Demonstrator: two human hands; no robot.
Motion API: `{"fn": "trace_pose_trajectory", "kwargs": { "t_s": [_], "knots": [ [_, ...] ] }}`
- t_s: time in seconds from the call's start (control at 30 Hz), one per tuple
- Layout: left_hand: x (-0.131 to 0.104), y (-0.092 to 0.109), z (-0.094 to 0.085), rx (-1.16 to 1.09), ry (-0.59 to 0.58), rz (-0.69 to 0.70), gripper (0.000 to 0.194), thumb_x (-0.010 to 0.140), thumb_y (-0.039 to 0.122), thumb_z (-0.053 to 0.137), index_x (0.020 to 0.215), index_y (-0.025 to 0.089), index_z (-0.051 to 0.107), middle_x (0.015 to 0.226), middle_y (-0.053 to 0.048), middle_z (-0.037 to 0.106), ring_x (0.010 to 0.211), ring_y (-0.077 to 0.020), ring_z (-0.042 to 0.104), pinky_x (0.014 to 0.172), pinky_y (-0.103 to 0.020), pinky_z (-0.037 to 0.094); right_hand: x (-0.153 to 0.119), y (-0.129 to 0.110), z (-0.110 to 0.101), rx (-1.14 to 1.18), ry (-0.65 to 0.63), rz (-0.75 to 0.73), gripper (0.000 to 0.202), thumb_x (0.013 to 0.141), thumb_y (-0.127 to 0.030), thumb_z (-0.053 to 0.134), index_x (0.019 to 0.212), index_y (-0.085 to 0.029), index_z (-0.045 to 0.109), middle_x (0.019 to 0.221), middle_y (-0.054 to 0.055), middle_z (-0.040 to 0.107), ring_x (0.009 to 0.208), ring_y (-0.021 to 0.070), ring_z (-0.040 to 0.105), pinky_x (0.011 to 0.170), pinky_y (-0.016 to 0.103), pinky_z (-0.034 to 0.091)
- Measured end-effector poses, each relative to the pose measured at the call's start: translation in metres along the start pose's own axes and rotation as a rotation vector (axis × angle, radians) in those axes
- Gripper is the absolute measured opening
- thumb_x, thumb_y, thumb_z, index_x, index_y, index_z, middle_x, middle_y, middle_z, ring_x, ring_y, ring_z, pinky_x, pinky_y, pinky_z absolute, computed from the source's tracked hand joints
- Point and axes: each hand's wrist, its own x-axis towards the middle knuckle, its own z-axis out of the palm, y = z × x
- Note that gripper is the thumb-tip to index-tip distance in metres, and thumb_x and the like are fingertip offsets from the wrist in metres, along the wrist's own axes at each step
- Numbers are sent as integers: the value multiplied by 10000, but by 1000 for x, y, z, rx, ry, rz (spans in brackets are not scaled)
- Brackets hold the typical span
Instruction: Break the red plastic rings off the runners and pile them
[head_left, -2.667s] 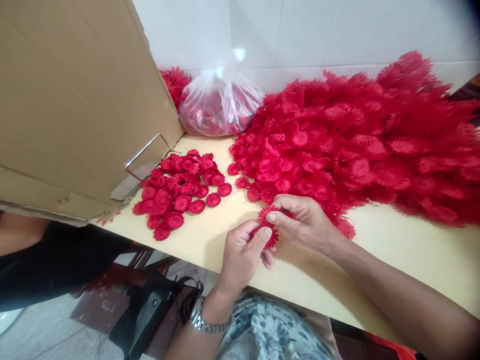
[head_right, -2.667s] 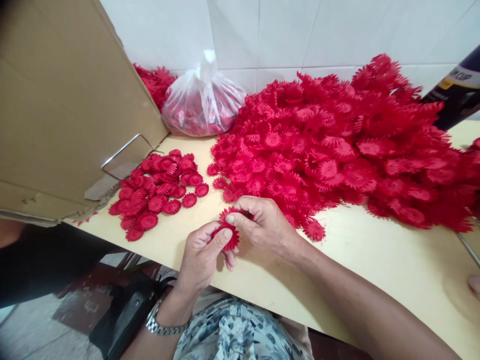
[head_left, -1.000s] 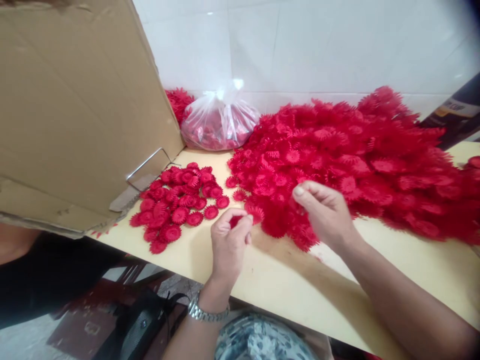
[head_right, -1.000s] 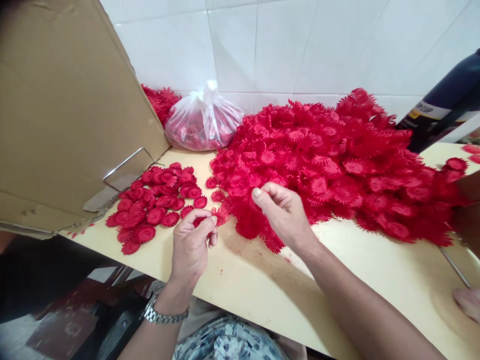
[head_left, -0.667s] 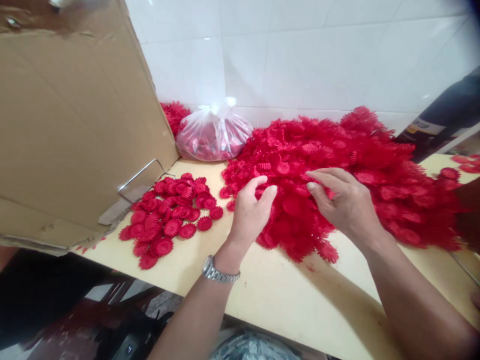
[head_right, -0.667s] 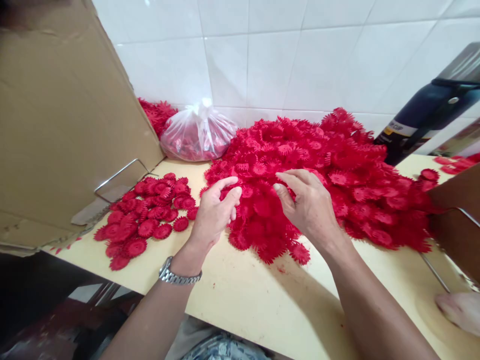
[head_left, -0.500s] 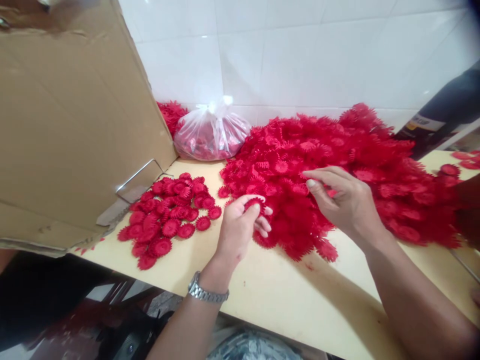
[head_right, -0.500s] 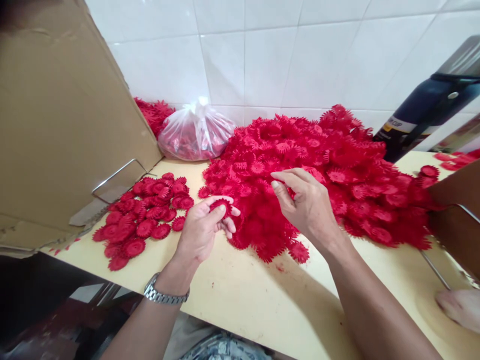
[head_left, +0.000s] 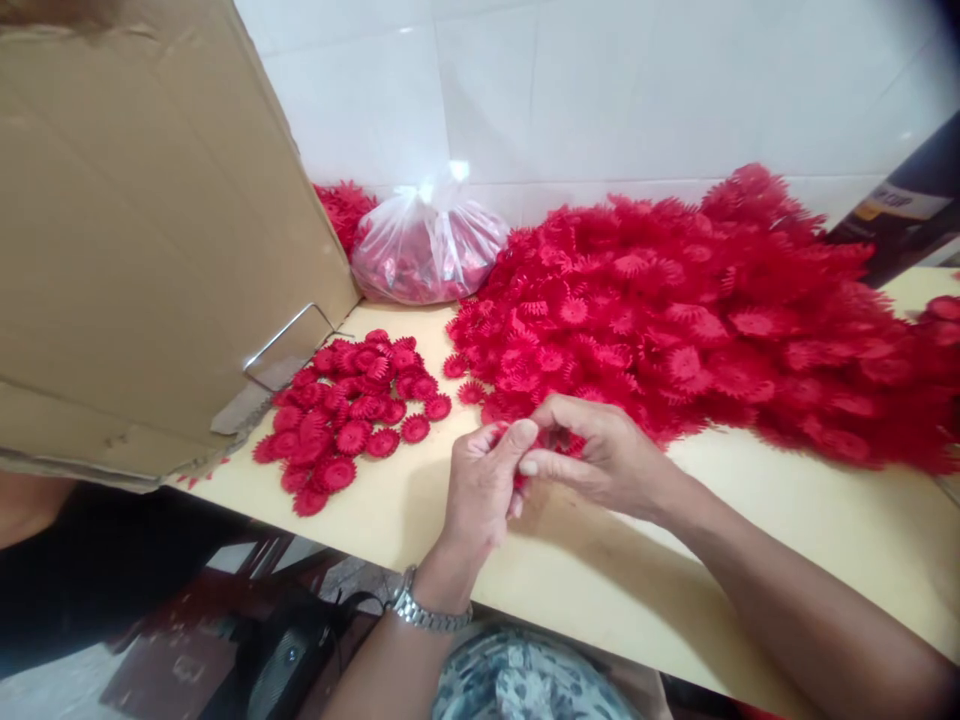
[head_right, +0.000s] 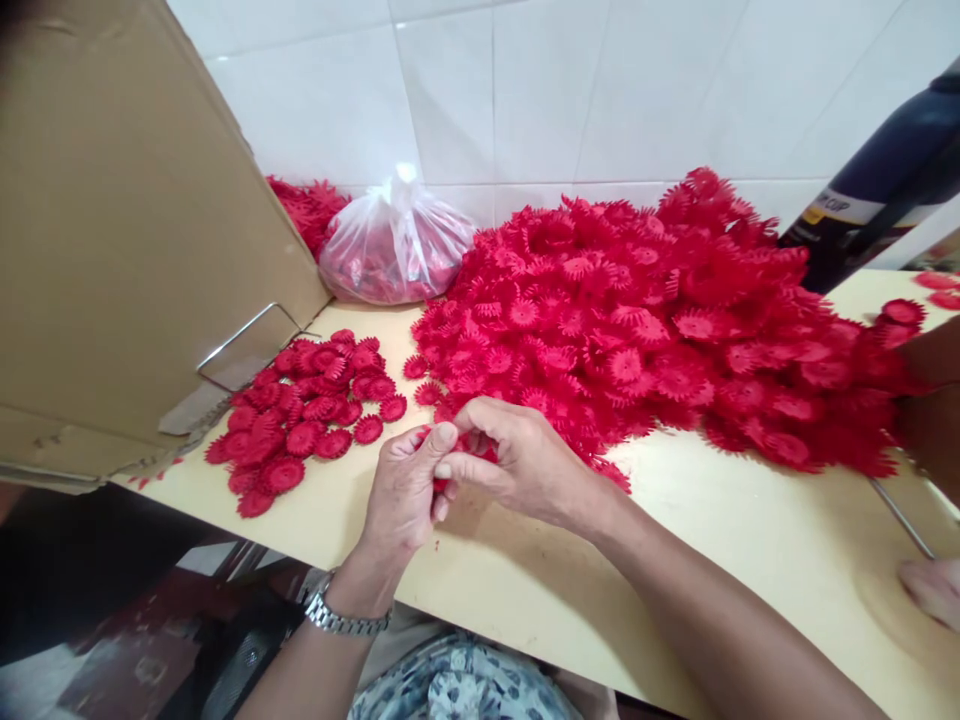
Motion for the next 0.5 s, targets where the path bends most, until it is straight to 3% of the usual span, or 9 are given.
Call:
{"fn": "trace_pose_trajectory", "kwargs": {
  "t_s": [0.13,0.23,0.37,0.5],
  "knots": [
    [-2,-5,1,41,-43,15,411,741,536,585,610,156,501,391,65,461,264,-31,353,260,-130,221,0,5,5,91,63,104,170,833,-270,537,698,-166,539,599,-16,533,537,99,481,493,218,372],
    [-4,-7,1,2,-149,13,314,756,467,604,762,158,548,491,51,544,315,-57,468,311,-145,343,0,4,7,29,187,132,151,822,-237,518,686,-173,535,601,-12,539,537,106,486,498,227,373],
    [-7,-7,1,-71,-227,-31,279,744,414,627,792,153,540,548,27,588,371,-105,557,369,-200,448,2,8,1,-239,352,48,113,805,-192,515,697,-190,550,604,-3,553,543,117,498,516,239,389],
    [-12,-7,-3,-149,-204,-67,232,750,354,629,746,136,550,602,2,619,414,-113,585,408,-224,491,3,27,-26,-652,569,-34,161,842,-190,456,785,-178,606,701,70,603,649,181,558,591,296,435]
  ]
}}
